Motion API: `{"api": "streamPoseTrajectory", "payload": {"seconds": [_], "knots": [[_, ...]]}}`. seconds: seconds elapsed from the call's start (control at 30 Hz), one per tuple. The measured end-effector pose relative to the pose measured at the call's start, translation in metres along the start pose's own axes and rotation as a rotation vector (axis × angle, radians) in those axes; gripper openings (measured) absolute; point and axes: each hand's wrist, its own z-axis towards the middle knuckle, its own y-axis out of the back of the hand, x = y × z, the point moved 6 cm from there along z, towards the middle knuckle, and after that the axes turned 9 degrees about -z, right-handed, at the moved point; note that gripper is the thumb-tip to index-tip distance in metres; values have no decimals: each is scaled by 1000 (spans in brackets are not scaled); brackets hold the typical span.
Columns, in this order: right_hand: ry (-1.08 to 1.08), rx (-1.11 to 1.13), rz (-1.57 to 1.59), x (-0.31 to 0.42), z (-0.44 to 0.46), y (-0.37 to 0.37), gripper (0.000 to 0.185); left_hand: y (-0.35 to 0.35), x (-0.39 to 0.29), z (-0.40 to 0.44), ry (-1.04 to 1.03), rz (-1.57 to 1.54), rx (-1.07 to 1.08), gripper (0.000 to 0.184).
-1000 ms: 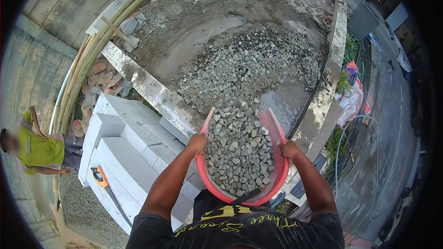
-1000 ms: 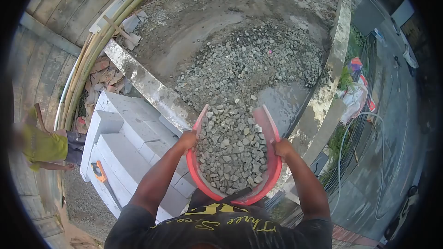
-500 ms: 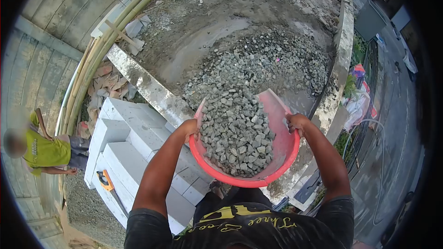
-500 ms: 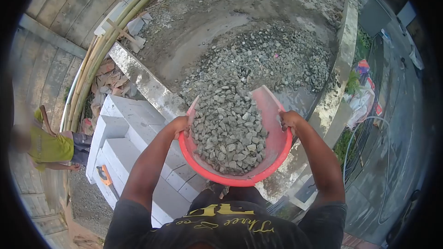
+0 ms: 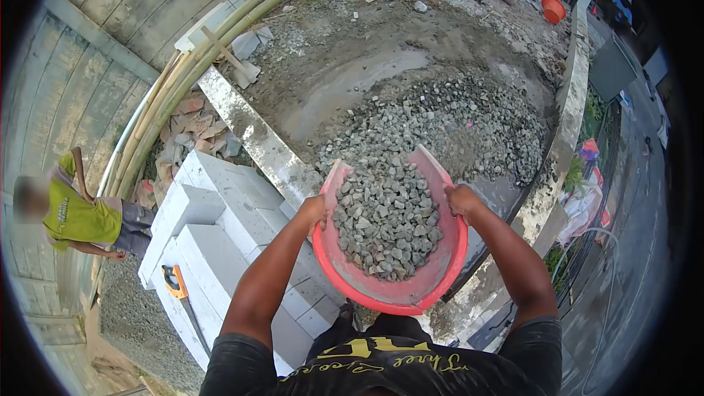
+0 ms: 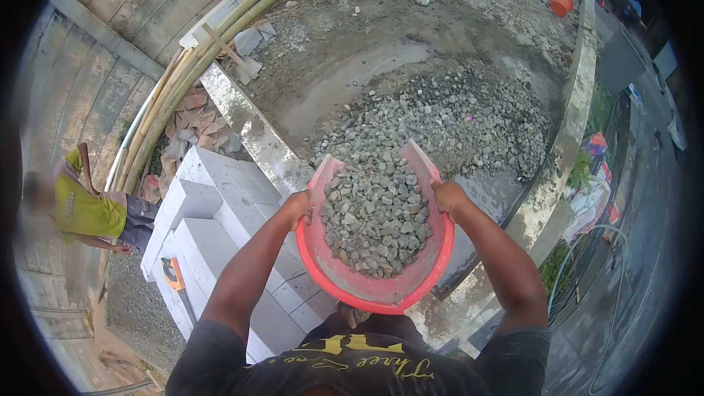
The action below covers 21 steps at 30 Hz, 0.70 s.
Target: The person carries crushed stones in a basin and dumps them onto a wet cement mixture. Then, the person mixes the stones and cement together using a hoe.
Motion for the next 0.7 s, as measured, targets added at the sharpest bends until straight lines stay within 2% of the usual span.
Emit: {"api": "streamPoseTrajectory", "payload": {"seconds": [0.07,0.13,0.2,0.37,0.43,0.53,0.63,0.7], "knots": [[-17,45,123,53,3,11,39,13,-33,0,-2,-90,2,33],[-4,76,179,79,39,27,36,39,-51,47,-6,-135,168,29],[5,84,183,91,59,34,35,40,-68,47,-25,-183,117,27],[22,113,210,65,67,5,34,31,-46,47,-60,-147,31,30],[-5,79,169,36,65,-9,35,30,-33,46,-117,-93,-56,38],[-58,68,272,3,42,-23,28,29,-8,37,-105,-65,-103,44],[-70,27,298,-19,15,-25,28,29,17,28,-13,-85,-87,47],[-92,74,339,-40,-5,-27,28,25,24,11,-32,-52,-90,47]]}}
